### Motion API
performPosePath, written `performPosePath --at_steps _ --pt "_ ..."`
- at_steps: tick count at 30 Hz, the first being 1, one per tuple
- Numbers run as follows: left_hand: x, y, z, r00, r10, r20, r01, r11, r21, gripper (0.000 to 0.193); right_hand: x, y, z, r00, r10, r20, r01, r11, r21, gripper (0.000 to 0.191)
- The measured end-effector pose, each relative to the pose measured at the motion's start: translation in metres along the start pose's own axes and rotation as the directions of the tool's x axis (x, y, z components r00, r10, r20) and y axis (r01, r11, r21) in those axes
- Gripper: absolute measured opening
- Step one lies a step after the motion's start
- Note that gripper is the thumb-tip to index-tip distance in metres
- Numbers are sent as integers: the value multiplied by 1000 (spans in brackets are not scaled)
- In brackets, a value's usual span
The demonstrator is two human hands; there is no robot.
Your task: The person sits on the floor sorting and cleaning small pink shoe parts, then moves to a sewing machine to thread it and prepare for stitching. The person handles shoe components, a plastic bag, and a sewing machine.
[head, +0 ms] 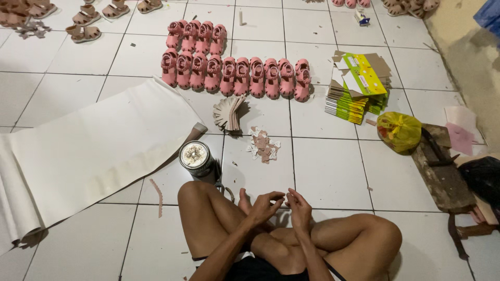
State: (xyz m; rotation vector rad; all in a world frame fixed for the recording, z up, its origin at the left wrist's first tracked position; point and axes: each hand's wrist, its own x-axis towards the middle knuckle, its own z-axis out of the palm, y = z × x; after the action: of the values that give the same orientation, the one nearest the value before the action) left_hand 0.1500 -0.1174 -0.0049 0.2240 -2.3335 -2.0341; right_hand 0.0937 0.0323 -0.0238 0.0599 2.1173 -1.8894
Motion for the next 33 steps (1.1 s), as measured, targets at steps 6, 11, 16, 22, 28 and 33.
performPosePath --at_steps 6,11,16,22,28,33 --pt "0 2 15 949 258 -179 -219 953 209 31 4 4 0 1000 23 21 -28 959 281 44" --pt "4 14 17 881 289 -374 -168 931 323 28 -7 -19 6 998 -38 54 19 947 321 48" --pt "9 27 10 814 390 -431 -183 875 447 18 -14 -37 11 996 -69 63 44 939 342 51" --pt "10 37 -6 876 394 -277 -263 873 410 15 -14 -45 1 990 -121 70 102 968 230 50" --pt "7 39 -4 924 224 -309 -68 894 443 18 -25 -48 -3 986 -130 102 114 981 155 47" --pt "3 37 -4 888 342 -307 -155 852 500 16 -28 -48 -3 987 -115 113 95 981 169 46"
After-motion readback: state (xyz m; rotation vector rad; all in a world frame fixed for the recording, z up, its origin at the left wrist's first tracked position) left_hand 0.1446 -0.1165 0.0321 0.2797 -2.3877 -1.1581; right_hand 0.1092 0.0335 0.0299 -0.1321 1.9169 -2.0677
